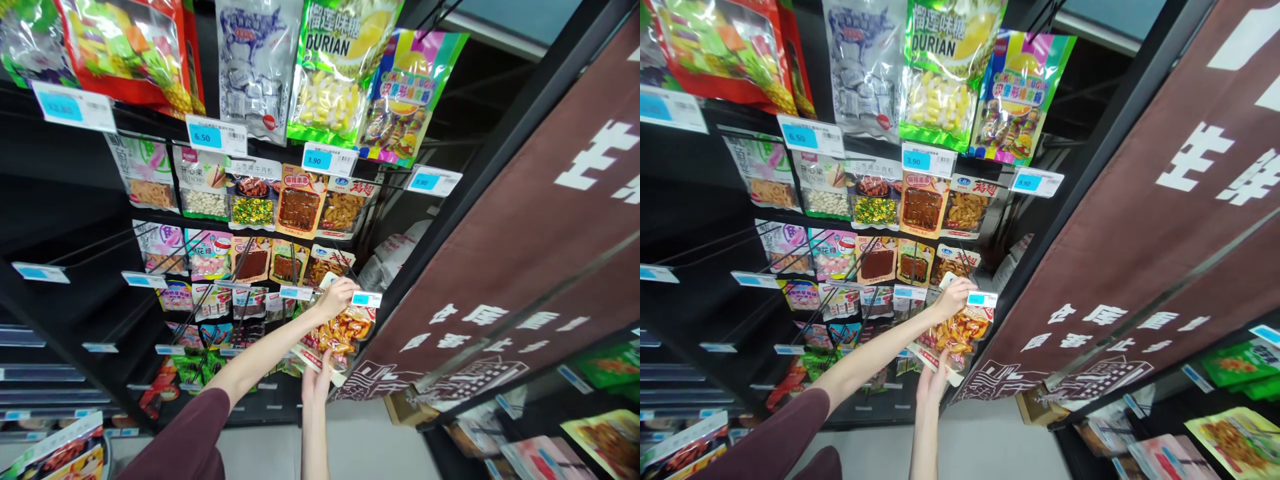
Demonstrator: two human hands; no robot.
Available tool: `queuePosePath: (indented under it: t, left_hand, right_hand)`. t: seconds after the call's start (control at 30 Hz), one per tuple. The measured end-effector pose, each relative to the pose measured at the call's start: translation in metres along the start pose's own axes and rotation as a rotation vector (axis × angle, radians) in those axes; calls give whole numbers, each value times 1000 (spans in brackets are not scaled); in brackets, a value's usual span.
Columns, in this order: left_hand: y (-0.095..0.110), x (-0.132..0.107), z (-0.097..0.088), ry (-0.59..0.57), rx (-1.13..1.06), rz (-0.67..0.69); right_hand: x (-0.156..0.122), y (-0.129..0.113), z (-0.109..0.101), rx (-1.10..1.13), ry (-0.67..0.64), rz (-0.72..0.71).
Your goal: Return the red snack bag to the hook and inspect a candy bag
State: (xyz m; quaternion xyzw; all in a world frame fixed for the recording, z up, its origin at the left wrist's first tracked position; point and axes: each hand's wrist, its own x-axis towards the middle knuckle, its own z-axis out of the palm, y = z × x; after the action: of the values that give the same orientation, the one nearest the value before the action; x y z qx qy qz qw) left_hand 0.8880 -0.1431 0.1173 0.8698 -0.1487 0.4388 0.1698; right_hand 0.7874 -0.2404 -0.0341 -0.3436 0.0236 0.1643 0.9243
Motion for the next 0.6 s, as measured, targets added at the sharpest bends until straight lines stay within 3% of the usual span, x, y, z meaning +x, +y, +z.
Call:
queuePosePath:
  t: [0.17,0.47,0.6]
  left_hand:
    - [5,4,-4,-11,1,-3]
    - [13,9,-21,-245,225,36]
    - [13,1,-23,-204,178,-27]
  right_hand:
    - [-2,-6,5,-63,15,3]
    - [-12,-14,23,-67,-8,24]
    - [-1,-23,31,-24,36,28]
